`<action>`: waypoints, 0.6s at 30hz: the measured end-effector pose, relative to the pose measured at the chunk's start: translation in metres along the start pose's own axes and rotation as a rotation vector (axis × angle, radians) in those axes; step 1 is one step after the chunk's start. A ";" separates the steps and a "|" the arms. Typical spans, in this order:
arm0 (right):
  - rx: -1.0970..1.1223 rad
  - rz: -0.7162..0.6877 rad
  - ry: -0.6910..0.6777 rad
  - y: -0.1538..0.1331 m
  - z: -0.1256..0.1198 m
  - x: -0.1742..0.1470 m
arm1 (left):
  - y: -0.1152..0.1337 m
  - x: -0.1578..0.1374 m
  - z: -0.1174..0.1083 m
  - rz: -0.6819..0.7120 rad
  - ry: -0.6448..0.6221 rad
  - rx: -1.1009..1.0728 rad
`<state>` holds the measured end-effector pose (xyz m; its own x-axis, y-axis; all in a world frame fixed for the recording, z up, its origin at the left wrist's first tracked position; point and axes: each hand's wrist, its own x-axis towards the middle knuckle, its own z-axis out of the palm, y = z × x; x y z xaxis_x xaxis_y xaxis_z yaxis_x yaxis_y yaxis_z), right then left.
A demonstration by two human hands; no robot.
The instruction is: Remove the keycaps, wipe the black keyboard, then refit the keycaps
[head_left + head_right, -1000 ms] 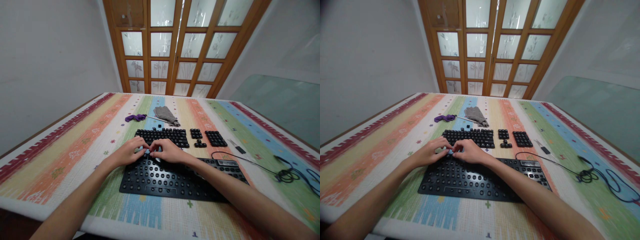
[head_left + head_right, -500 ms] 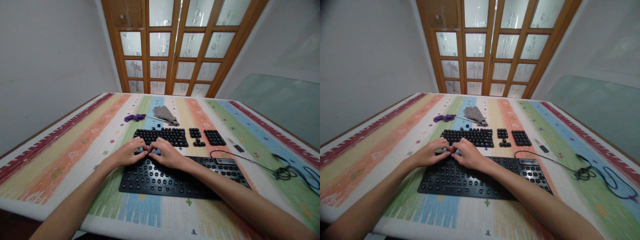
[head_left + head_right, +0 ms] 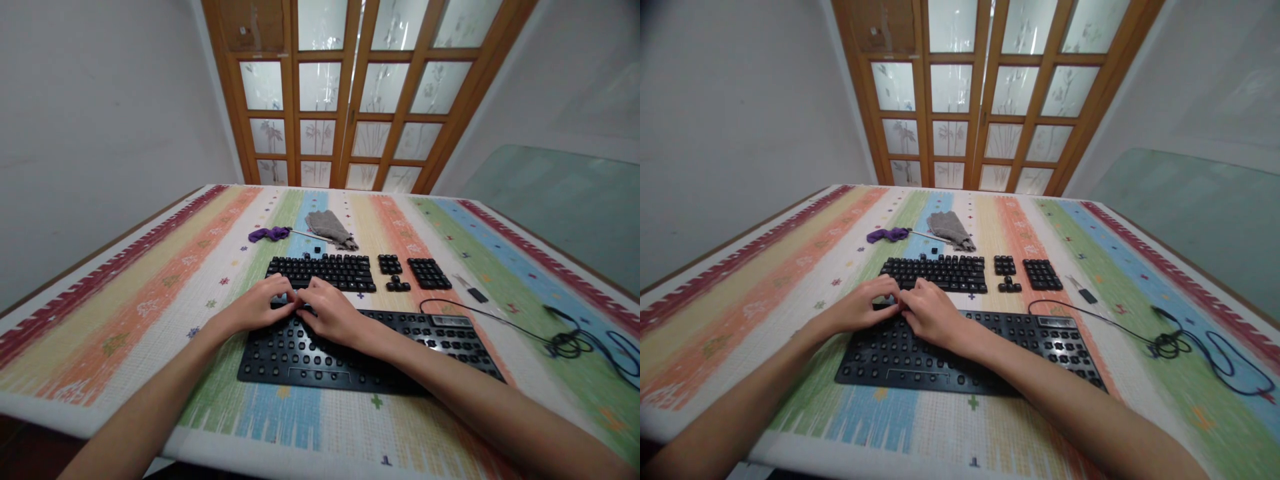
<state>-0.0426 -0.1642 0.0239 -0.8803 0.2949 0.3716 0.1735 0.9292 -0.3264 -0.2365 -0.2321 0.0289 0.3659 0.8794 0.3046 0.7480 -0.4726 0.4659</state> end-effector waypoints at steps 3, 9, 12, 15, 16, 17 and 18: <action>-0.012 0.010 -0.017 0.001 0.001 0.001 | 0.000 0.001 0.001 -0.017 0.006 0.002; 0.035 0.033 -0.054 0.004 0.003 0.006 | -0.002 0.002 0.003 -0.018 -0.038 0.040; 0.069 0.049 -0.084 0.005 0.002 0.009 | -0.002 0.002 0.004 -0.016 -0.051 0.045; 0.099 0.062 -0.110 0.006 -0.004 0.012 | -0.003 0.002 0.005 -0.014 -0.050 0.044; 0.114 0.058 -0.125 0.007 -0.007 0.013 | -0.003 0.002 0.005 -0.013 -0.045 0.044; 0.132 0.046 -0.146 0.009 -0.011 0.015 | -0.003 0.001 0.005 -0.012 -0.042 0.041; 0.149 0.031 -0.171 0.012 -0.014 0.018 | -0.002 0.001 0.005 -0.011 -0.042 0.037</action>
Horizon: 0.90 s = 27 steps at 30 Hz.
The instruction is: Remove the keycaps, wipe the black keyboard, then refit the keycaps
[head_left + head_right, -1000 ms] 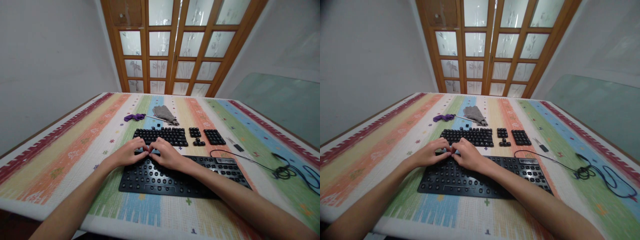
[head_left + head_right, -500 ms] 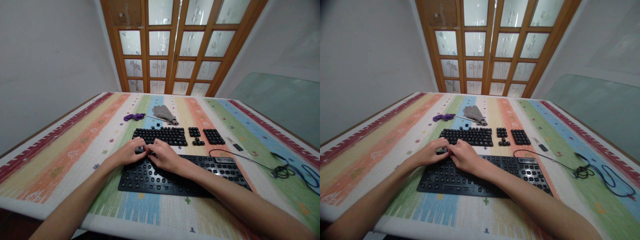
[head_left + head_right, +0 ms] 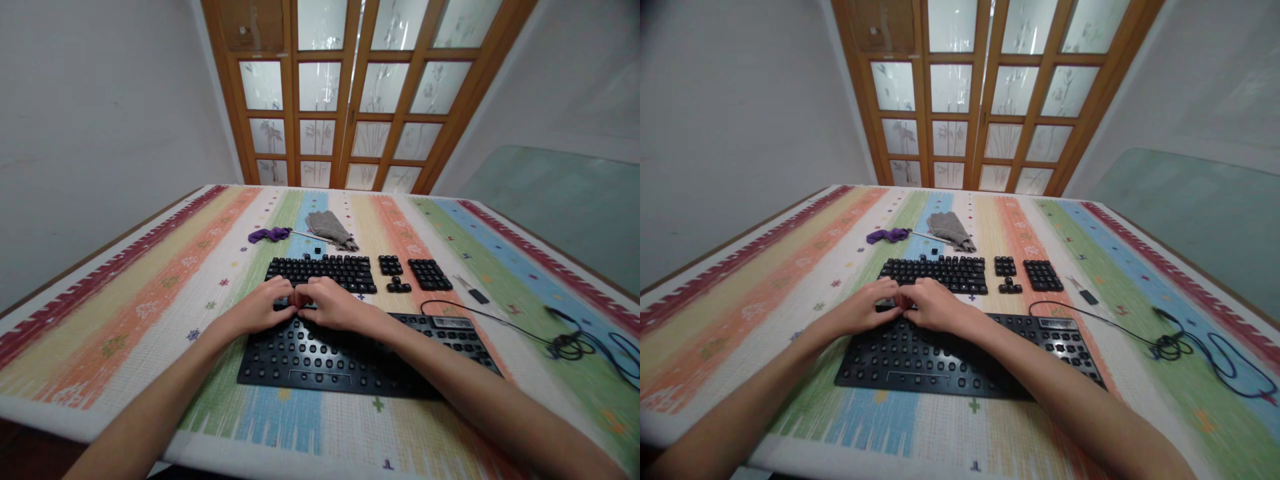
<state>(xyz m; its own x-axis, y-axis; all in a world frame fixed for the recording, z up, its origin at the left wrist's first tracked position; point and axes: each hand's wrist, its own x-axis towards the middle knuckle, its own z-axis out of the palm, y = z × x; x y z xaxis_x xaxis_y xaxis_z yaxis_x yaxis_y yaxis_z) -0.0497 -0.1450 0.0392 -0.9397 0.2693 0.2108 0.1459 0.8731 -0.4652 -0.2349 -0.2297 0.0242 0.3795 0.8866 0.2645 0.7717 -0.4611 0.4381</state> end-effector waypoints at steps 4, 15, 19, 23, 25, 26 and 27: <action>-0.003 0.032 0.009 0.018 -0.018 0.012 | 0.003 -0.001 -0.002 -0.017 -0.007 -0.018; -0.172 0.310 0.254 0.081 -0.024 0.054 | 0.005 -0.003 -0.005 -0.008 0.018 -0.027; -0.190 0.315 0.237 0.088 -0.020 0.062 | 0.005 -0.004 -0.006 0.000 0.025 -0.027; -0.194 0.328 0.209 0.092 -0.018 0.067 | 0.004 -0.004 -0.006 0.005 0.027 -0.023; -0.191 0.335 0.201 0.094 -0.018 0.068 | 0.003 -0.004 -0.006 0.006 0.030 -0.020; -0.189 0.338 0.199 0.095 -0.019 0.068 | 0.003 -0.004 -0.006 0.007 0.031 -0.020; -0.186 0.341 0.197 0.095 -0.019 0.069 | 0.003 -0.004 -0.006 0.008 0.032 -0.020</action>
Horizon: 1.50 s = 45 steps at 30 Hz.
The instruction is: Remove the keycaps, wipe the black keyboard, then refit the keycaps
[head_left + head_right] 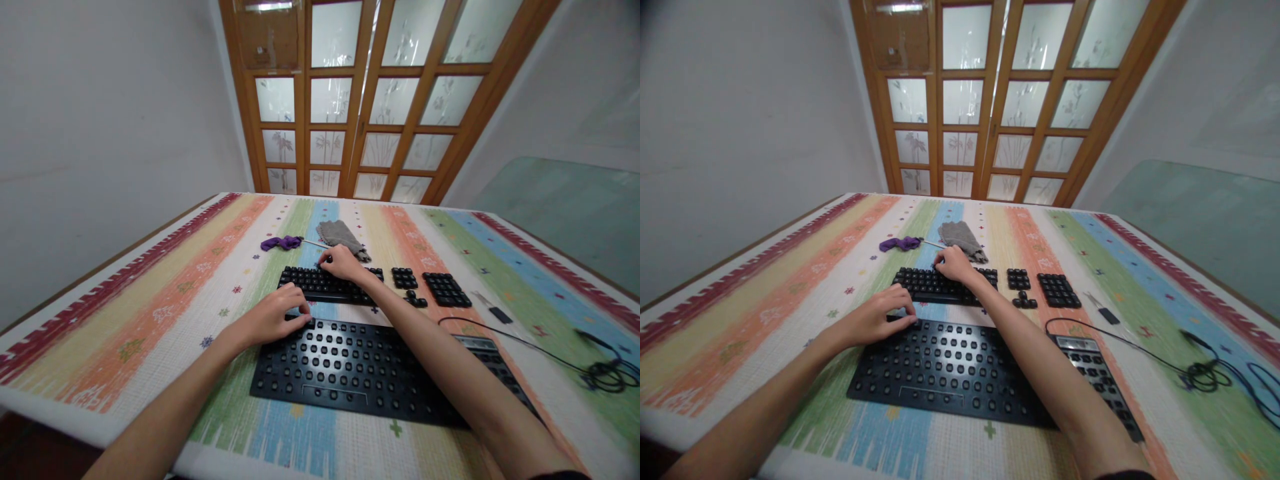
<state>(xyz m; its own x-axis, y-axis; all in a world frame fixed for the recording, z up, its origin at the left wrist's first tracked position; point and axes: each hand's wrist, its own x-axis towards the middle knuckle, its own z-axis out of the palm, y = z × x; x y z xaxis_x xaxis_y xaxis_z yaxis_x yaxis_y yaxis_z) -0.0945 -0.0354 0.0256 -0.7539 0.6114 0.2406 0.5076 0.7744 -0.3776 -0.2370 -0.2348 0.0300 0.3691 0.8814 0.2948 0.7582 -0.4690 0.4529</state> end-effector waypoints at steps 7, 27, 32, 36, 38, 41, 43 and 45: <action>0.036 0.033 -0.015 0.000 0.001 0.003 | 0.000 0.000 0.000 -0.008 -0.004 0.000; 0.425 -0.095 0.015 -0.026 -0.025 -0.073 | 0.002 -0.002 0.005 0.018 0.001 0.023; 0.432 -0.127 -0.119 -0.044 -0.025 -0.108 | 0.005 -0.001 0.007 0.051 0.022 0.010; 0.368 -0.126 -0.134 -0.053 -0.022 -0.114 | 0.008 -0.001 0.008 0.065 0.033 -0.009; 0.347 -0.134 -0.133 -0.055 -0.020 -0.114 | 0.009 0.000 0.009 0.069 0.036 -0.009; 0.326 -0.170 -0.118 -0.056 -0.019 -0.114 | 0.011 0.000 0.010 0.071 0.028 -0.018; 0.306 -0.196 -0.103 -0.056 -0.018 -0.116 | 0.011 0.001 0.012 0.072 0.021 -0.029; 0.280 -0.209 -0.090 -0.057 -0.017 -0.119 | 0.011 0.001 0.013 0.073 0.019 -0.037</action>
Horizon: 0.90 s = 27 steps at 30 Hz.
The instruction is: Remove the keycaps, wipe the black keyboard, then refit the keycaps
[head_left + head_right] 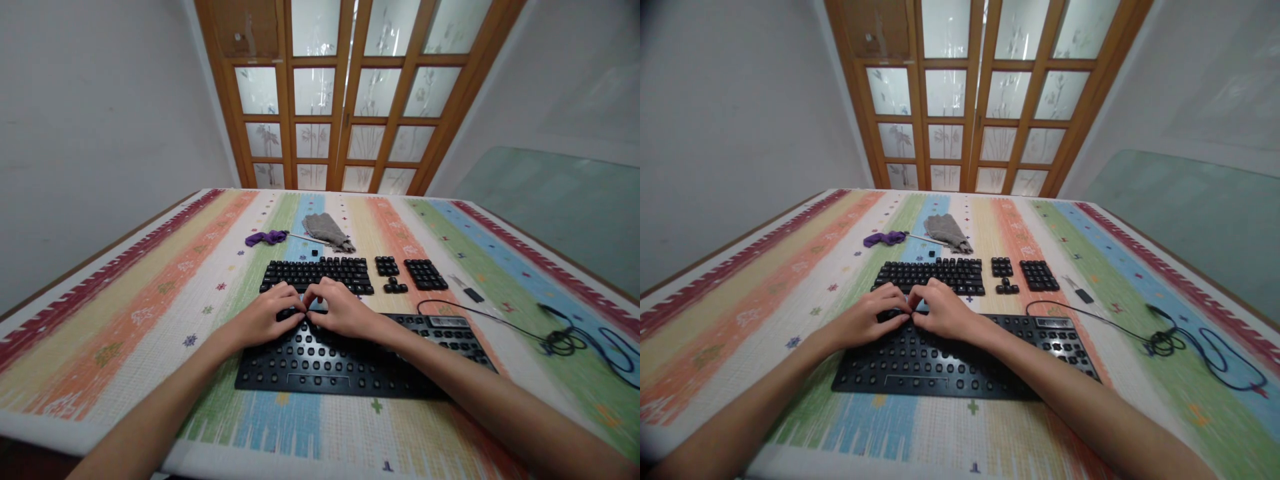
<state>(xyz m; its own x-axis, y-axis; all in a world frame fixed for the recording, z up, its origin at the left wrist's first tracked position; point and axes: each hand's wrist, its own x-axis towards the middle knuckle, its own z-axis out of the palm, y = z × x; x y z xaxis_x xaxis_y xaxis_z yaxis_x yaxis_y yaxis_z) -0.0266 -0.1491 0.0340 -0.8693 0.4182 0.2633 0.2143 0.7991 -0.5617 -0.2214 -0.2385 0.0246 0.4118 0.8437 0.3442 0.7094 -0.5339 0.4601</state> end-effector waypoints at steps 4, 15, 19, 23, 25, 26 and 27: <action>-0.041 -0.010 0.024 -0.003 0.004 -0.004 | -0.001 0.000 0.002 0.009 0.010 -0.002; -0.101 0.038 0.000 -0.004 0.009 0.004 | 0.007 0.004 -0.001 0.043 -0.007 0.158; -0.063 0.067 -0.035 -0.005 0.008 0.007 | 0.009 0.004 -0.002 0.044 -0.022 0.184; -0.002 0.059 -0.082 -0.001 0.001 0.011 | 0.008 0.003 -0.001 0.030 -0.016 0.186; -0.018 0.000 -0.111 0.003 -0.005 0.014 | 0.008 0.002 -0.001 0.035 -0.012 0.198; -0.028 -0.038 -0.129 0.005 -0.008 0.015 | 0.008 0.002 0.000 0.039 -0.011 0.204; -0.042 -0.071 -0.137 0.008 -0.011 0.018 | 0.008 0.002 0.000 0.044 -0.012 0.208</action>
<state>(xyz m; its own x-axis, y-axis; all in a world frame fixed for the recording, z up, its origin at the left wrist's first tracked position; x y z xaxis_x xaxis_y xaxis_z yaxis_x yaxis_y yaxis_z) -0.0352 -0.1306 0.0427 -0.9349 0.2994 0.1904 0.1658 0.8430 -0.5117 -0.2149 -0.2415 0.0292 0.4508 0.8213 0.3497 0.7929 -0.5484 0.2658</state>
